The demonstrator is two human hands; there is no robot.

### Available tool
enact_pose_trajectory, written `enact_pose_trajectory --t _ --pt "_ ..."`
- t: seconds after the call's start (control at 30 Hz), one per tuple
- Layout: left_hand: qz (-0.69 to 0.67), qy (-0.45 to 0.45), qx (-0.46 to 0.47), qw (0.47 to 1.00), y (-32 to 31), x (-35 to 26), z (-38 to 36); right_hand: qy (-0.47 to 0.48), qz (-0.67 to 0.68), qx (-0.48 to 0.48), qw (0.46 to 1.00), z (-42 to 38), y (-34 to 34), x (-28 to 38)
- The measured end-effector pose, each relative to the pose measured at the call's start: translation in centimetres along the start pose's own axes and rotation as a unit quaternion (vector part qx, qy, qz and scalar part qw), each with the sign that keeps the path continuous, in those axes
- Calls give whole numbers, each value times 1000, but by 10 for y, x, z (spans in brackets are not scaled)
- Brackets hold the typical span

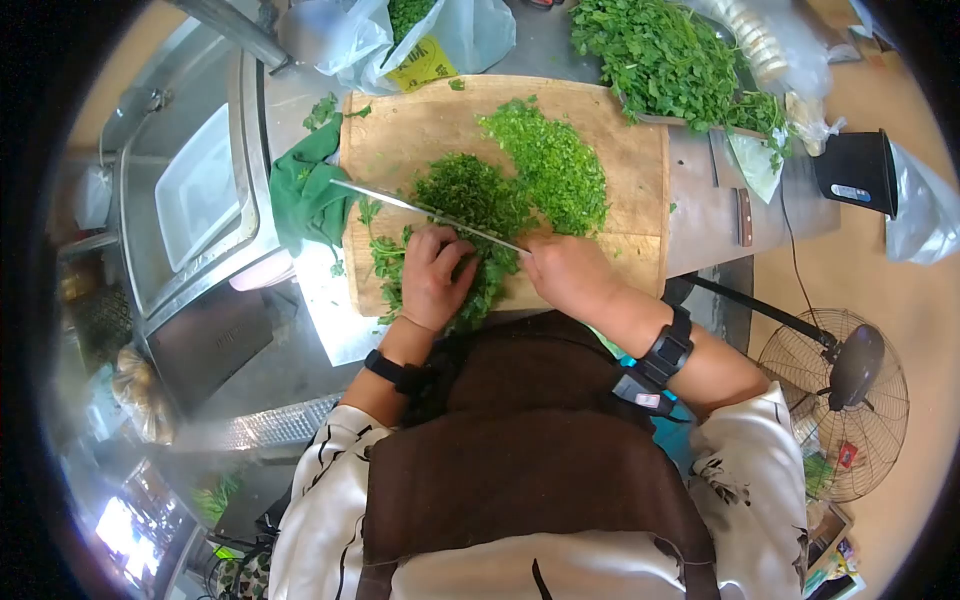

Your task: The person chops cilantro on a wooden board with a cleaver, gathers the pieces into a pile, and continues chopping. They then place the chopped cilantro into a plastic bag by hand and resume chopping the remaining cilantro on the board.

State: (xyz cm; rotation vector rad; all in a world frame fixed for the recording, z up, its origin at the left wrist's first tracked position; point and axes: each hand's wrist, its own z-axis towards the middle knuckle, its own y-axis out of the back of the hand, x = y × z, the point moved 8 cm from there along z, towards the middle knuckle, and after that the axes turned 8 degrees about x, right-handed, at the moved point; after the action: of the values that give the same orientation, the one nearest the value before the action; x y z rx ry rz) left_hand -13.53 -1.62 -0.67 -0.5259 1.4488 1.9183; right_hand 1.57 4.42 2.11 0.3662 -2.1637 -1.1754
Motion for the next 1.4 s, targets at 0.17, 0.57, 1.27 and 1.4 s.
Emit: enact_pose_trajectory --t 0.17,0.57,1.27,1.4 --pt "4 -1 -13 1000 3 -1 -1 -5 -19 11 1000 -37 36 11" --pt "-2 25 13 1000 6 -2 1 -3 -18 21 1000 -1 -5 1" --pt "19 3 -15 1000 3 -4 -11 28 -3 -1 1000 -6 -4 5" --pt "8 21 -14 1000 2 0 -16 20 -31 -3 999 -29 23 8"
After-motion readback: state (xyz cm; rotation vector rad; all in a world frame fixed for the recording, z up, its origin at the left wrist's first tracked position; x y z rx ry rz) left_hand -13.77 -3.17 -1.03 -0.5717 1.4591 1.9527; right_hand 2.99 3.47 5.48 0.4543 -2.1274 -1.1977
